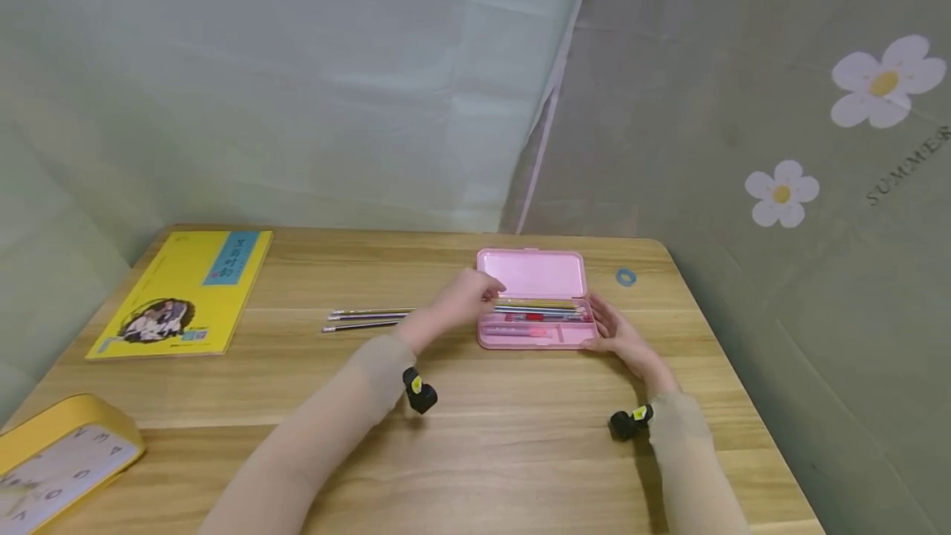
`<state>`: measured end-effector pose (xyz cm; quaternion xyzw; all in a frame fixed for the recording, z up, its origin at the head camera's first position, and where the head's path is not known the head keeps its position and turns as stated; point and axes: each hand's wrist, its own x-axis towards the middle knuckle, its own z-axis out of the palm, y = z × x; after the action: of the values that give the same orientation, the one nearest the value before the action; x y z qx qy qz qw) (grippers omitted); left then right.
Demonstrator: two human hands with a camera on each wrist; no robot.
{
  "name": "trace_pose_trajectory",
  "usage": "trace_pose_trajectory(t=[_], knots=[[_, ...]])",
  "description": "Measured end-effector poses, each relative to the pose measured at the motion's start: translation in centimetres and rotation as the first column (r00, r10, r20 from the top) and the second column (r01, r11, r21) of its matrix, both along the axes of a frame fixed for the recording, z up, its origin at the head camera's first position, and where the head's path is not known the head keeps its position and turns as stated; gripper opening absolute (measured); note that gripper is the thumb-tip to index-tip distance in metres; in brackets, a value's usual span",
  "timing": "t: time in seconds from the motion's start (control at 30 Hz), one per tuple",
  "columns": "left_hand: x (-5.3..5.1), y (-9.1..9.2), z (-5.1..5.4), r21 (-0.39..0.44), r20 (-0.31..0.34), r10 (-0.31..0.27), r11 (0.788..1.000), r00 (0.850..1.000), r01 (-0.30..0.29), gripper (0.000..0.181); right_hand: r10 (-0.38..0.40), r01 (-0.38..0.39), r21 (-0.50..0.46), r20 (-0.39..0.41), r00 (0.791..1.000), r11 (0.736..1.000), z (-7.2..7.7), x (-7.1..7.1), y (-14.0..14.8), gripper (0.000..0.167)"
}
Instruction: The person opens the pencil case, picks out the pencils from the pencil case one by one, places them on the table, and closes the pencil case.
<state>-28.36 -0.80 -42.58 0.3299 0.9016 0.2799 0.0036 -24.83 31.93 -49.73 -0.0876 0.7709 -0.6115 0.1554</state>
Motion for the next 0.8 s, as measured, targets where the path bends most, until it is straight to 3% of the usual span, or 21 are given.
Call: trace_pose_trajectory(t=[0.37, 0.57, 0.8], knots=[[1.0, -2.8, 1.5, 0.084, -0.058, -0.010, 0.996, 0.998, 0.014, 0.025, 0.009, -0.011, -0.052, -0.020, 1.000, 0.999, -0.3, 0.0, 0.2, 0.100], [2.1, -4.8, 2.3, 0.157, -0.099, 0.043, 0.987, 0.994, -0.027, 0.024, 0.013, -0.014, -0.052, -0.023, 1.000, 0.999, -0.2, 0.0, 0.3, 0.099], [2.0, -8.7, 2.2, 0.226, -0.169, 0.103, 0.972, 0.980, -0.063, 0.023, 0.018, -0.019, -0.037, -0.037, 0.999, 0.999, -0.2, -0.1, 0.1, 0.098]])
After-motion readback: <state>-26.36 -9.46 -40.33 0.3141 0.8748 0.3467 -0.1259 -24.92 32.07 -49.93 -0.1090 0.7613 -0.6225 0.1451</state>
